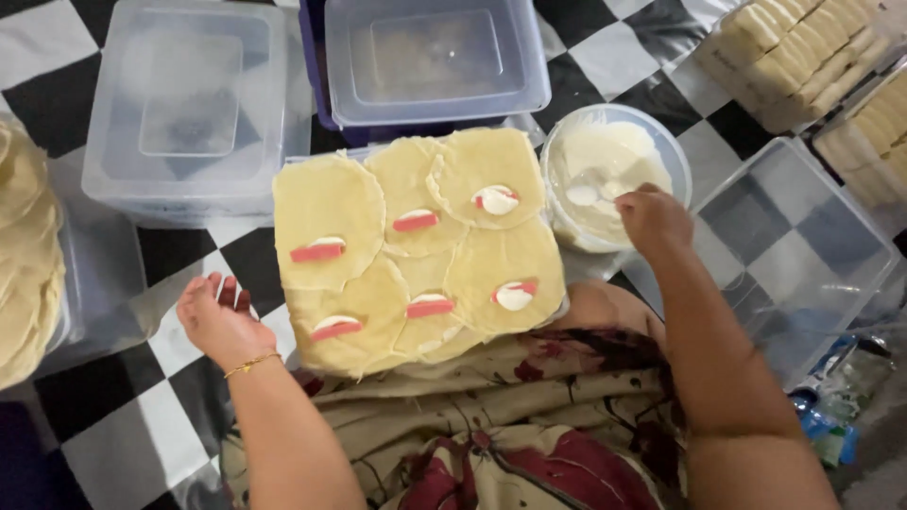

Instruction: Assembling spring rolls by applying paste to wrappers and rolling them up manually.

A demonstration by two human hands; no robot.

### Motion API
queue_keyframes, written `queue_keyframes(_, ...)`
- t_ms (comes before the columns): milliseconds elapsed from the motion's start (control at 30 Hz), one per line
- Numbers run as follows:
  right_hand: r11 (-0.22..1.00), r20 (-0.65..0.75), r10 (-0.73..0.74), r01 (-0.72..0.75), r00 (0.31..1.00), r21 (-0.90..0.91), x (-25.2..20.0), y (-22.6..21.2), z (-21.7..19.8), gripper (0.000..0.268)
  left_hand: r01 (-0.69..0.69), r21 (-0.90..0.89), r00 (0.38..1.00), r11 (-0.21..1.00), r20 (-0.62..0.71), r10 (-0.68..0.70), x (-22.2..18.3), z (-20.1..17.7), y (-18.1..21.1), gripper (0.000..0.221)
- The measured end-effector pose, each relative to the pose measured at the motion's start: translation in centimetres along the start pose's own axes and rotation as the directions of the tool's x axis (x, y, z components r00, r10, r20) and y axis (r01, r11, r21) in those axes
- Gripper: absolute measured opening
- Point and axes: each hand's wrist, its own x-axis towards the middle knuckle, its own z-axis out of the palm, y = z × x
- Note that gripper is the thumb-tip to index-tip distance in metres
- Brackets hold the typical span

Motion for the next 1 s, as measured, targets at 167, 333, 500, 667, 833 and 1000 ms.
queue_keyframes(167, 0.996, 0.359, 0.072, -0.046, 0.930, -0.083, 2.8, -1.1, 1.6, 0.035, 0.097, 0.051, 0.993, 0.994, -0.074, -0.093, 6.1, -1.1, -3.0, 0.009)
queue_keyframes(333, 0.998, 0.301, 0.052, -0.062, 0.952, 0.026, -2.2, -2.7, -3.5, 0.029, 0.223, 0.033, 0.974, 0.974, -0.038, -0.222, 8.6, -0.5, -4.1, 0.011)
queue_keyframes(500, 0.907, 0.265, 0.211, -0.289, 0.941, 0.305, -5.0, 0.4, -0.5, 0.029, 0.275, 0.000, 0.961, 0.961, 0.029, -0.275, 8.1, 0.6, -3.6, 0.015)
queue_keyframes(667, 0.681, 0.290, 0.311, -0.424, 0.905, 0.597, -5.6, -2.6, -2.3, 0.026, 0.286, -0.028, 0.958, 0.958, 0.037, -0.285, 10.4, -0.1, -5.7, 0.015)
queue_keyframes(833, 0.570, 0.236, 0.179, -0.297, 0.955, 0.766, -4.6, -8.1, -1.6, 0.022, 0.256, -0.057, 0.967, 0.965, 0.029, -0.254, 10.0, -0.1, -6.0, 0.008)
queue_keyframes(1000, 0.589, -0.204, -0.212, 0.291, 0.956, 0.754, -5.2, -19.8, -5.6, 0.014, 0.308, -0.038, 0.950, 0.950, 0.056, -0.306, 7.5, 1.2, -4.2, 0.011)
